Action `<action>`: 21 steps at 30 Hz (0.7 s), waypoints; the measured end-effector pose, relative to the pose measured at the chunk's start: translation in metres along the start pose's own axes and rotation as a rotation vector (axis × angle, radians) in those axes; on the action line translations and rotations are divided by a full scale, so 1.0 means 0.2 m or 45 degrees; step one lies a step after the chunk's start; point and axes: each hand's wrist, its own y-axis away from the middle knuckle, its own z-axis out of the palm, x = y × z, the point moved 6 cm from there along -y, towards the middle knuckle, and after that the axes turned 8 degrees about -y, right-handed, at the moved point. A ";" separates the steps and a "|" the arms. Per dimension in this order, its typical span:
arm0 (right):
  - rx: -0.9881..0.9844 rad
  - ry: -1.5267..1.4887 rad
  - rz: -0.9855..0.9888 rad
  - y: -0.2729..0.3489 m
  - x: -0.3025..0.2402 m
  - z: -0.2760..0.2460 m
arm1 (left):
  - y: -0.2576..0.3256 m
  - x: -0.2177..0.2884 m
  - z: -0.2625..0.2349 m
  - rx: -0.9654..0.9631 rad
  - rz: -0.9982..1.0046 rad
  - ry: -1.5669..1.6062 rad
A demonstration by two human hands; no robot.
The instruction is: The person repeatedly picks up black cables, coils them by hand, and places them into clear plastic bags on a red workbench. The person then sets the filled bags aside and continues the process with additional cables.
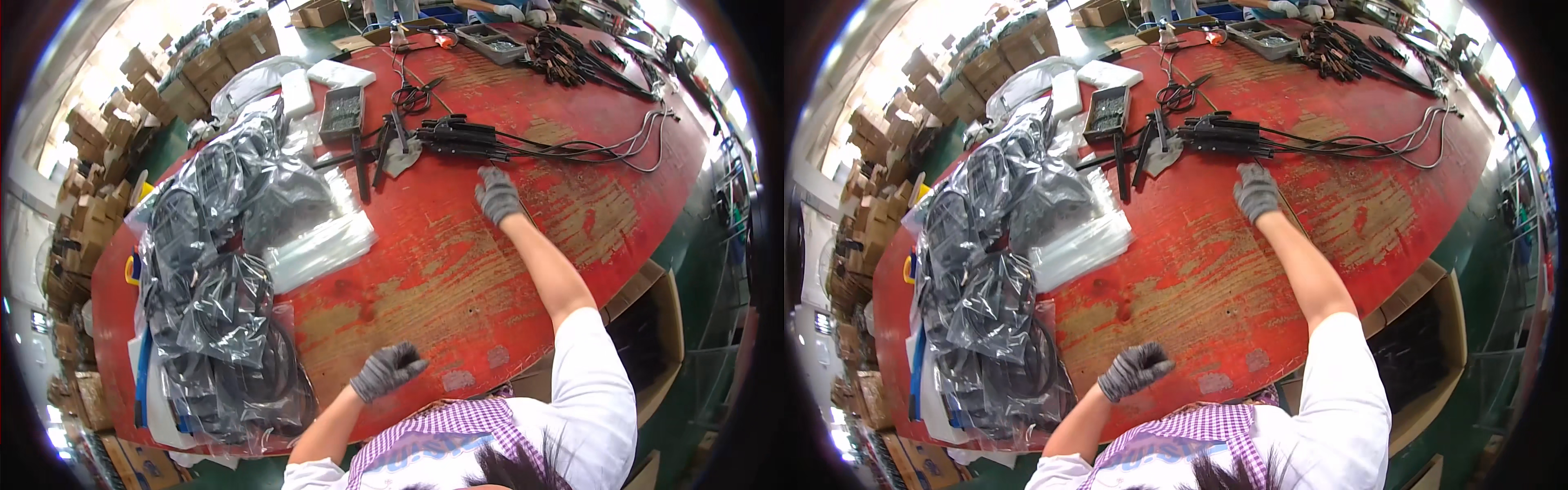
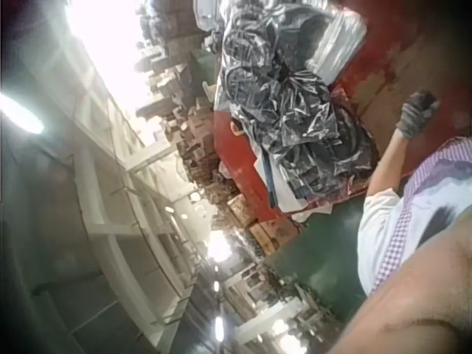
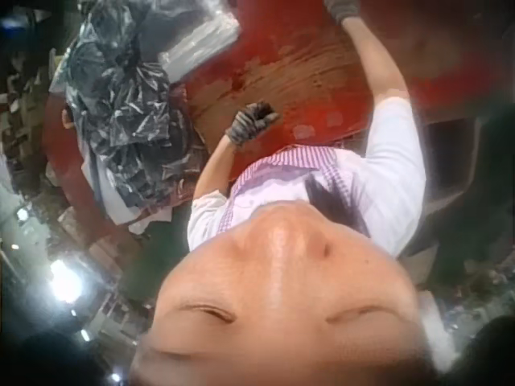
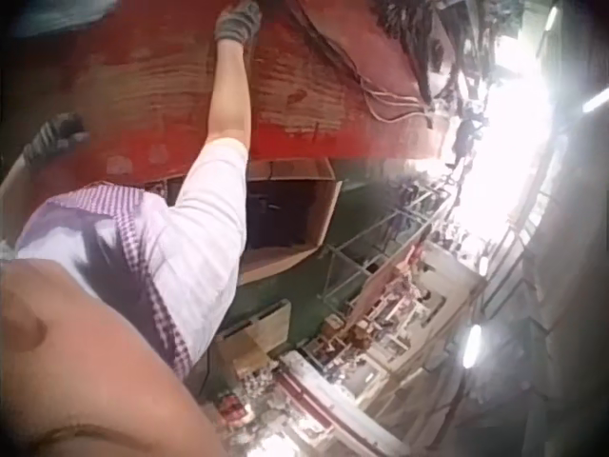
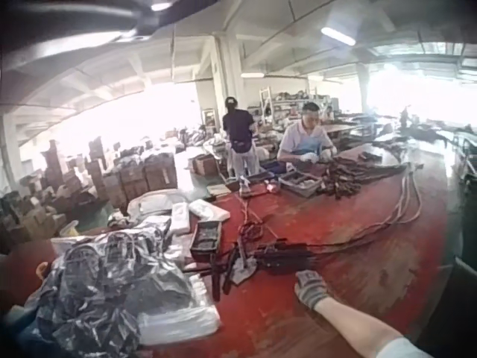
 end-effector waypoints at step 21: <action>-1.122 -0.489 -0.951 0.64 -0.88 -0.44 | -0.18 0.09 -0.31 0.510 -0.131 0.297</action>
